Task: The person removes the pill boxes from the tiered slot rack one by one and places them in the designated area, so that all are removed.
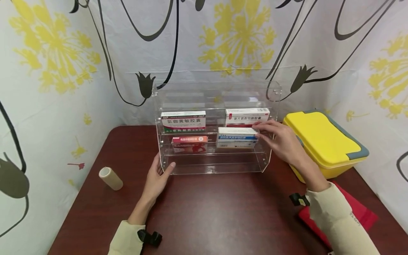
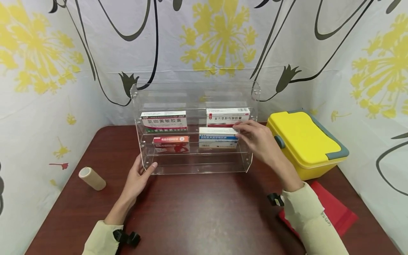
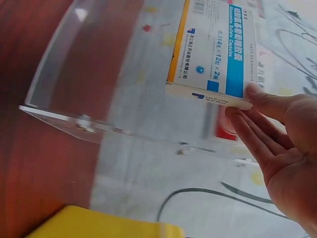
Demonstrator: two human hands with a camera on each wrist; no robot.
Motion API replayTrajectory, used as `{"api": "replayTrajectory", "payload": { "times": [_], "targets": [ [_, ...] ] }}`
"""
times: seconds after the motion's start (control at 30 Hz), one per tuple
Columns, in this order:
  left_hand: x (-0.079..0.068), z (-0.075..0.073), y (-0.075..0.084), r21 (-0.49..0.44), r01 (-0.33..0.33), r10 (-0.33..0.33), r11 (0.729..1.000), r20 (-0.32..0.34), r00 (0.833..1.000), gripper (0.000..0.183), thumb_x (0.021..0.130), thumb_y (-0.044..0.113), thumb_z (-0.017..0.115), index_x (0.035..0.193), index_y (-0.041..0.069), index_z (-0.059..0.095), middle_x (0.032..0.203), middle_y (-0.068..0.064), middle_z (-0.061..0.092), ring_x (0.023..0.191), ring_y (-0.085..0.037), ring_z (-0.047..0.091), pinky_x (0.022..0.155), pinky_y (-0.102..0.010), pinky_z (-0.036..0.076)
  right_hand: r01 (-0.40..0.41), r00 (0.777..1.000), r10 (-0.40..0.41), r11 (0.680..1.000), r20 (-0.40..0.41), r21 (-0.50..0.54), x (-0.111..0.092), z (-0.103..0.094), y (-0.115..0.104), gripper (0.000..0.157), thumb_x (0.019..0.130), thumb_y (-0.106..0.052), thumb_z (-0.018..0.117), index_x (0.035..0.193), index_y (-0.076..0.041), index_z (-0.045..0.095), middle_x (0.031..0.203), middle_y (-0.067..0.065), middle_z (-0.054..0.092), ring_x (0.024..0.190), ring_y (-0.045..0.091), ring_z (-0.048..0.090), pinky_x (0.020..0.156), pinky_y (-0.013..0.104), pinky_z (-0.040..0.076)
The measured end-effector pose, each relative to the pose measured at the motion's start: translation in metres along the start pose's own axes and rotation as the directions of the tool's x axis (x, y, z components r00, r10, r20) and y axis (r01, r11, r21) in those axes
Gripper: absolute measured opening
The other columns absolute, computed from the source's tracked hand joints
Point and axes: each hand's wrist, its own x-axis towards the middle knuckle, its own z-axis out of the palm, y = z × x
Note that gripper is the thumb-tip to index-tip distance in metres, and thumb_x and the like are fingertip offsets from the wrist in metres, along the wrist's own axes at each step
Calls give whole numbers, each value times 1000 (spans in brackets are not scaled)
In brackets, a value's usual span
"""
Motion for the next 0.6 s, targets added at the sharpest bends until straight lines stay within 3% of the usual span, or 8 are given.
{"api": "replayTrajectory", "payload": {
  "times": [0.17, 0.23, 0.37, 0.6],
  "targets": [
    [1, -1, 0, -5, -3, 3, 1000, 6, 1000, 71, 96, 19, 65, 155, 11, 25, 151, -15, 39, 137, -30, 38, 110, -48, 33, -11, 1000, 11, 1000, -24, -27, 9, -21, -13, 36, 78, 4, 80, 112, -7, 74, 105, 5, 69, 83, 12, 62, 69, 24, 47],
    [-2, -2, 7, -3, 3, -3, 1000, 8, 1000, 70, 97, 16, 64, 154, 9, 25, 151, -16, 38, 137, -31, 38, 110, -48, 33, -13, 999, 12, 999, -32, -32, 11, -27, -17, 37, 78, 4, 80, 113, -8, 74, 105, 4, 68, 80, 9, 61, 65, 19, 46],
    [-4, -2, 9, 10, 14, -14, 1000, 16, 1000, 71, 97, 16, 63, 155, 10, 23, 152, -14, 37, 137, -30, 37, 110, -46, 33, -18, 999, 17, 999, -27, -38, 12, -32, -22, 39, 78, 3, 80, 115, -9, 74, 107, 3, 68, 82, 10, 61, 65, 17, 42],
    [-3, -2, 8, 0, 24, -24, 1000, 28, 999, 72, 97, 17, 64, 156, 11, 22, 153, -15, 36, 139, -30, 35, 111, -45, 33, -10, 999, 10, 1000, -51, 6, -3, -41, -31, 48, 73, 4, 83, 118, -12, 73, 109, -1, 69, 95, 14, 63, 78, 12, 43]
  ]
}}
